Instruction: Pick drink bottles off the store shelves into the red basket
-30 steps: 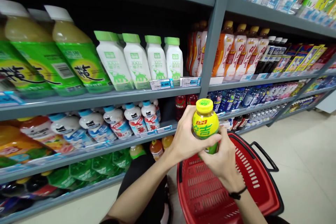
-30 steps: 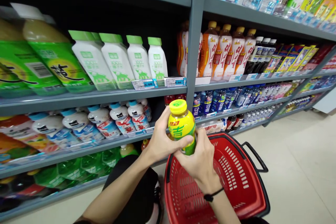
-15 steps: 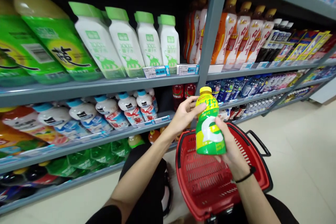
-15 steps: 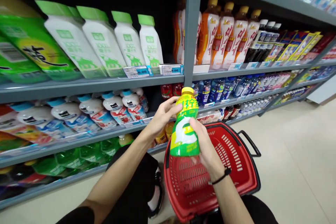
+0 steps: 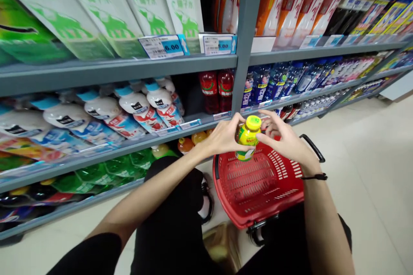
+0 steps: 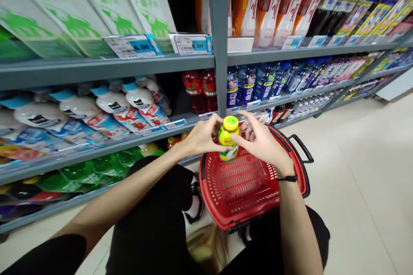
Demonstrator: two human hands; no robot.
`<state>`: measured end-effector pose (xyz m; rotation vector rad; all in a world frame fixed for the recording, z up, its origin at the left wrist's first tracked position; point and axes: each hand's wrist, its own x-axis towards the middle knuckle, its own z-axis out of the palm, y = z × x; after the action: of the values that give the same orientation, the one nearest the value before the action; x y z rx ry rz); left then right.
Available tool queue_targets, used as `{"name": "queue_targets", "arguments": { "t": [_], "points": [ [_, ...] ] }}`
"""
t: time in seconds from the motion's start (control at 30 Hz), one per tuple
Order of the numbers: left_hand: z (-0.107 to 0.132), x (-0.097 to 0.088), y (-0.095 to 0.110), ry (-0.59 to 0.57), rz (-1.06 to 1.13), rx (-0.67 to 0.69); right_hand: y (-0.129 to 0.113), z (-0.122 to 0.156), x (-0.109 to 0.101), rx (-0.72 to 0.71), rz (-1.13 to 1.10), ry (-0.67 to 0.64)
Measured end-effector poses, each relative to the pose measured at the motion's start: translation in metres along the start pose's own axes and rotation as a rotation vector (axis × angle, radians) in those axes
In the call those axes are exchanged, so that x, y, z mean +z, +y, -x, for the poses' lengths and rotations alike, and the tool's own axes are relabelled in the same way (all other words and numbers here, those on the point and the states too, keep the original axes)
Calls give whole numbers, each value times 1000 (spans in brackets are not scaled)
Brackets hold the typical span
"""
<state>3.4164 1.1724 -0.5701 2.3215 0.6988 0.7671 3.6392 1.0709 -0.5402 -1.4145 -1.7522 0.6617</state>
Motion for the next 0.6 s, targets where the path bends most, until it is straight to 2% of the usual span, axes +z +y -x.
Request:
{"name": "queue_targets", "arguments": {
  "t": [0.07, 0.17, 0.23, 0.3, 0.4, 0.5, 0.6],
  "points": [
    [6, 24, -19, -127, -113, -49, 11, -5, 10, 64, 248, -107],
    [17, 65, -52, -329, -192, -146, 34, -17, 42, 202, 577, -301],
    [27, 88, -70, -417, -224, -192, 55, -23, 65, 251, 631, -394],
    [35, 101, -82, -470, -242, -219, 78, -26, 89, 279, 622, -461],
    [40, 101, -92, -545, -263, -209, 112, -25, 123, 344, 624, -540],
    [37, 79, -100, -603, -305, -176, 139, -19, 159, 431, 628, -589],
    [36, 51, -106, -605, -396, -220, 159, -14, 191, 533, 629, -596]
  ]
}}
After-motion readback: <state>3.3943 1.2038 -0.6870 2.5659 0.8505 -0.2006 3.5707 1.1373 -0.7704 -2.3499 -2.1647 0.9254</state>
